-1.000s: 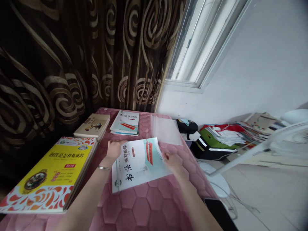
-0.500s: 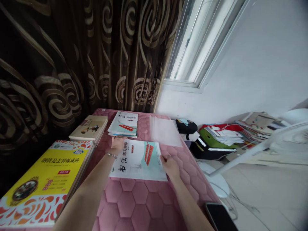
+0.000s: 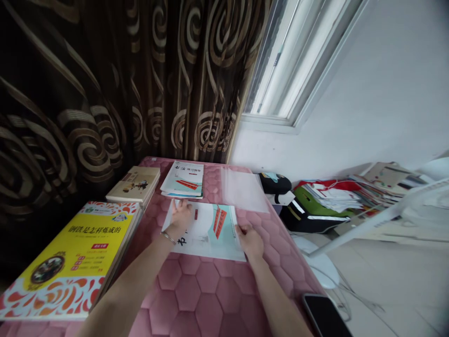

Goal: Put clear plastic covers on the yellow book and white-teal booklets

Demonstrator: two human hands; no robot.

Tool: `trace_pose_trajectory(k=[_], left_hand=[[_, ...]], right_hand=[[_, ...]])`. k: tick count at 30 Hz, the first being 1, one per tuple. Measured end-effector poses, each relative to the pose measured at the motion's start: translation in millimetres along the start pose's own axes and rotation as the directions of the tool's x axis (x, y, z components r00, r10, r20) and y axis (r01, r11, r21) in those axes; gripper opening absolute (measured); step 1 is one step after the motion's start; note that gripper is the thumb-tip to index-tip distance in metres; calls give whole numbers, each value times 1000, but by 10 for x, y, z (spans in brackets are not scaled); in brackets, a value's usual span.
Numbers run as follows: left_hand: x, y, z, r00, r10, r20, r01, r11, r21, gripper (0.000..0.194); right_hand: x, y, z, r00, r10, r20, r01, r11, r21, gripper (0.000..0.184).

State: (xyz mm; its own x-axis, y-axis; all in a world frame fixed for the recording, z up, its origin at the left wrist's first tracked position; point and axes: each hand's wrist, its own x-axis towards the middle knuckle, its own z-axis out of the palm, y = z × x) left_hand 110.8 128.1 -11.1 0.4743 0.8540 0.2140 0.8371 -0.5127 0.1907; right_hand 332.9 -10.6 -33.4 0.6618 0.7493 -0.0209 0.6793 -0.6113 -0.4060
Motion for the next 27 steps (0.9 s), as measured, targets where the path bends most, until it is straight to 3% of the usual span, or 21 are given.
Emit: trace_pose_trajectory(k=[6,11,18,27], left_hand=[[-796,340,25,958,275,83,-267,959,-93,39],[-1274,327,116,939,344,-1,-341,929,-141,39],[-1302,351,199,953,301,34,-299,953,-39,47],[-1309,307,84,951,308,20,-305,948,-90,41]], right_hand=[[-15,-22,-23,1000,4,15,-3,1000,-24,36],[-26,-38,-36,1000,-10,25,11,999,-39,35],[-11,-56,-45,999,-25,22,26,998,-48,33],[26,-79,-45,998,-62,-2,61,997,-37,31]])
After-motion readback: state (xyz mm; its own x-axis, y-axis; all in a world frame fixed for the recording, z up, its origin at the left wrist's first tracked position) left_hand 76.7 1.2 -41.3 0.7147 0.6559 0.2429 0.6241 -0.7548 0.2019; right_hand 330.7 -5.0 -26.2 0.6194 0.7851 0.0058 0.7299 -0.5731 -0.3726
